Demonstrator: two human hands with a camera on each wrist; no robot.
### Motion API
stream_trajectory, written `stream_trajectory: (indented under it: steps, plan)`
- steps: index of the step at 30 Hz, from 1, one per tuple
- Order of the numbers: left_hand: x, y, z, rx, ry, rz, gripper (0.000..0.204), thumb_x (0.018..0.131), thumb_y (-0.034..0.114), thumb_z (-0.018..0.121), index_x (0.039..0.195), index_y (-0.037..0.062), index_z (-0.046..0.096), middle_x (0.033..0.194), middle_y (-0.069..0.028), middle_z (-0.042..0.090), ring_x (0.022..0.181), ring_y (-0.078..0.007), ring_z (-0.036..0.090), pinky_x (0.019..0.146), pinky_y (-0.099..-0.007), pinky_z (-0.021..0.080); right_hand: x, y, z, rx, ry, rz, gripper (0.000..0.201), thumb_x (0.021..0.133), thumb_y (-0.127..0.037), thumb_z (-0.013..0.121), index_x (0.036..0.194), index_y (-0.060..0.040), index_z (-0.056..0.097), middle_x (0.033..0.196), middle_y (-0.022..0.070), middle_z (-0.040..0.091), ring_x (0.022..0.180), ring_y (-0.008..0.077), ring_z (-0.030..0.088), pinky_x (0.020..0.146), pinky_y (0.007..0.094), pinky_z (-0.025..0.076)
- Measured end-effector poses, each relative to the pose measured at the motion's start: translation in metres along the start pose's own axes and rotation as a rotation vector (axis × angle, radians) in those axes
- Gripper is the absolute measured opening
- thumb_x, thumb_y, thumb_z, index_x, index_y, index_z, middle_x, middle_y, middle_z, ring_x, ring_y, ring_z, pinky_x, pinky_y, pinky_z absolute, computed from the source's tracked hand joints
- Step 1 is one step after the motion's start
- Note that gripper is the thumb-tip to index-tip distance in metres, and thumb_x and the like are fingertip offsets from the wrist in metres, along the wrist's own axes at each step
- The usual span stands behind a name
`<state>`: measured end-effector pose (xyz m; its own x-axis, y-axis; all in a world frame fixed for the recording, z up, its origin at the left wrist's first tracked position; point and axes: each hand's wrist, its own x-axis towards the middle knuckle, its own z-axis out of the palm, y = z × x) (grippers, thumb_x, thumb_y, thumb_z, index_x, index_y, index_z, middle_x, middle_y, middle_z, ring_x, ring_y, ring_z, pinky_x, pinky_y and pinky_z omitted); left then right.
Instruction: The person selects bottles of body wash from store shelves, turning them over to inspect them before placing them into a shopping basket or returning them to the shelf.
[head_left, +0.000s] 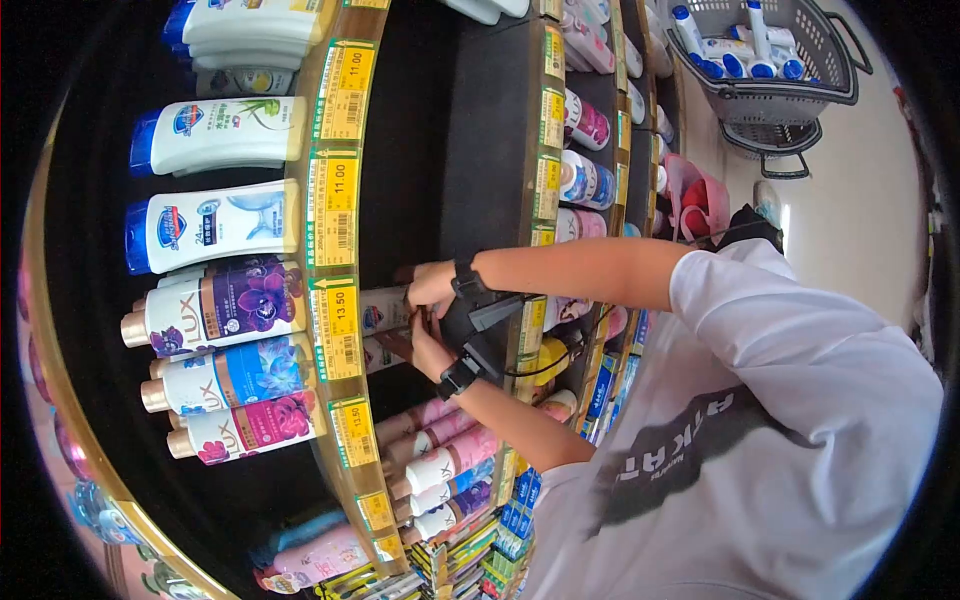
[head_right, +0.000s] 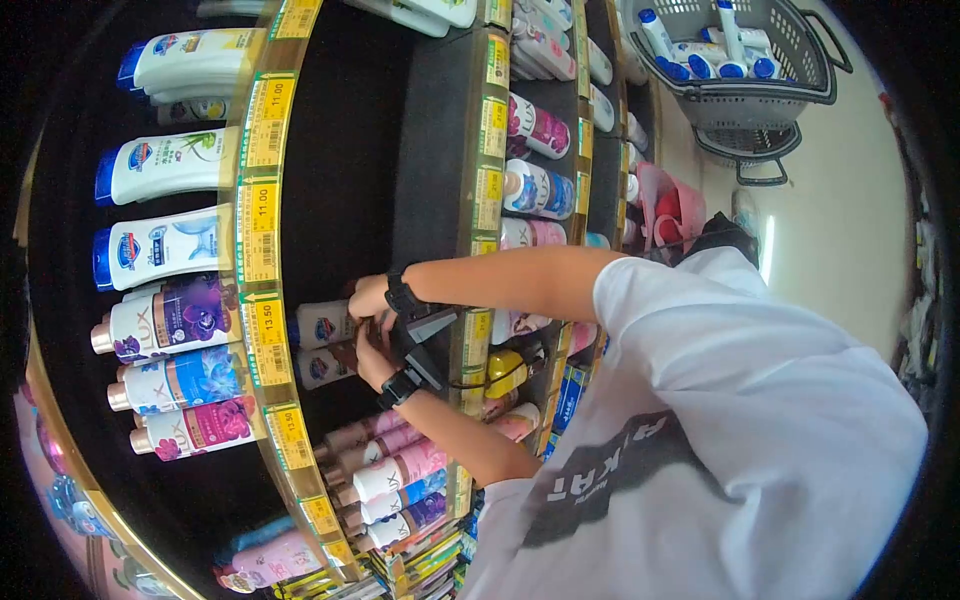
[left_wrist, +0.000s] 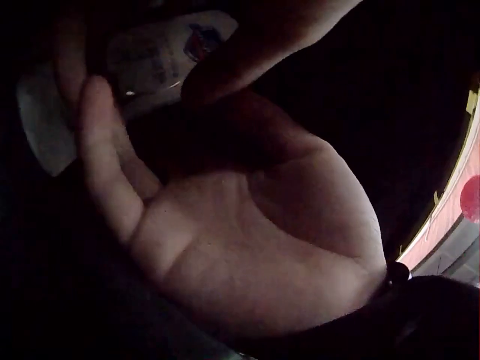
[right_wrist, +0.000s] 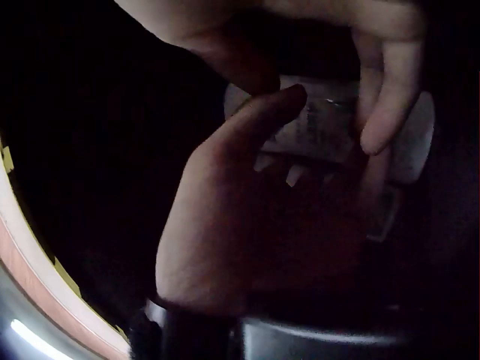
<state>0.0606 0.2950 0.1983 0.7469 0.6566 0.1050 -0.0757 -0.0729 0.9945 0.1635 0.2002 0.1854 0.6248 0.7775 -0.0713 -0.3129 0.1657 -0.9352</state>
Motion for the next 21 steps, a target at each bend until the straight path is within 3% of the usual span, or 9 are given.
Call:
stream_trajectory:
  steps: [2,4,6,7,11,15,18,20,21]
  plan:
    - [0.037,-0.035,-0.026,0.013,-0.009,0.011,0.073,0.083,-0.001,0.06,0.145,0.0072,0.022,0.132,-0.0158,0.045,0.111,-0.0237,0.054,0.085,-0.0336,0.052,0.016,0.005,-0.004,-1.213,-0.243,-0.755,0.031,0.072,-0.014,0.073,0.093,0.0067,0.065,0.094,0.016,0.07,0.09,0.0259,0.068,0.074,0.0347,0.057]
    - [0.043,-0.039,-0.028,0.023,-0.017,0.026,0.059,0.086,0.005,0.058,0.14,0.0023,0.034,0.118,-0.0131,0.058,0.103,-0.0202,0.058,0.083,-0.0324,0.051,0.028,0.019,0.004,-1.296,-0.184,-0.777,0.027,0.07,-0.009,0.076,0.091,0.0038,0.066,0.091,0.0146,0.07,0.09,0.0275,0.068,0.074,0.0355,0.057]
    - [0.019,-0.02,-0.014,0.03,0.056,-0.065,0.062,0.085,0.003,0.059,0.141,0.0019,0.032,0.12,-0.0132,0.058,0.106,-0.021,0.057,0.082,-0.0317,0.052,0.05,0.043,0.009,-0.272,-0.111,-0.237,0.04,0.081,-0.015,0.061,0.119,-0.0035,0.059,0.101,0.0173,0.065,0.092,0.0256,0.066,0.077,0.039,0.058]
    - [0.007,-0.011,-0.006,0.022,0.054,-0.063,0.062,0.085,0.003,0.059,0.141,0.0019,0.032,0.12,-0.0132,0.058,0.106,-0.021,0.057,0.082,-0.0317,0.052,0.007,0.008,0.003,-0.191,-0.174,0.003,0.043,0.08,-0.019,0.062,0.12,-0.0047,0.058,0.106,0.0166,0.063,0.094,0.0241,0.065,0.078,0.0379,0.058]
    - [-0.014,0.001,0.006,0.096,0.146,0.087,0.036,0.084,0.003,0.061,0.118,-0.0061,0.055,0.113,-0.0151,0.061,0.101,-0.0218,0.06,0.081,-0.032,0.052,-0.034,-0.006,0.002,-0.048,0.003,0.005,0.042,0.075,-0.02,0.068,0.107,0.006,0.059,0.099,0.0155,0.067,0.089,0.0243,0.067,0.077,0.0391,0.058]
    - [-0.027,0.006,0.016,0.259,-0.061,0.072,0.038,0.081,-0.002,0.063,0.118,-0.0051,0.054,0.107,-0.0153,0.062,0.09,-0.0208,0.063,0.075,-0.0306,0.053,-0.066,-0.014,-0.01,0.016,-0.185,-0.122,0.039,0.075,-0.02,0.069,0.105,0.0032,0.06,0.094,0.0098,0.066,0.088,0.0178,0.063,0.073,0.0337,0.055]
    - [-0.033,-0.007,0.024,0.396,-0.167,0.411,0.042,0.077,-0.005,0.066,0.117,-0.0063,0.052,0.108,-0.0122,0.06,0.092,-0.0192,0.061,0.077,-0.0302,0.053,-0.081,-0.007,-0.026,0.052,-0.307,-0.328,0.033,0.071,-0.008,0.074,0.101,-0.0003,0.063,0.089,0.0016,0.065,0.085,0.0096,0.058,0.074,0.0254,0.05]
    - [-0.075,0.015,0.064,0.357,-0.158,0.492,0.045,0.077,-0.003,0.068,0.119,-0.0052,0.051,0.11,-0.0125,0.059,0.096,-0.0195,0.059,0.081,-0.0318,0.052,-0.109,-0.018,-0.045,0.04,-0.348,-0.407,0.048,0.068,-0.008,0.078,0.11,0.0017,0.058,0.098,0.0051,0.065,0.09,0.0121,0.058,0.08,0.027,0.049]
    - [-0.093,0.026,0.08,0.428,-0.159,0.581,0.047,0.077,-0.002,0.069,0.12,-0.0051,0.051,0.111,-0.0132,0.058,0.098,-0.0199,0.059,0.084,-0.032,0.051,-0.137,-0.026,-0.059,-0.018,-0.248,-0.388,0.073,0.066,-0.011,0.082,0.128,0.0031,0.045,0.111,0.0092,0.061,0.101,0.0149,0.056,0.09,0.0278,0.046]
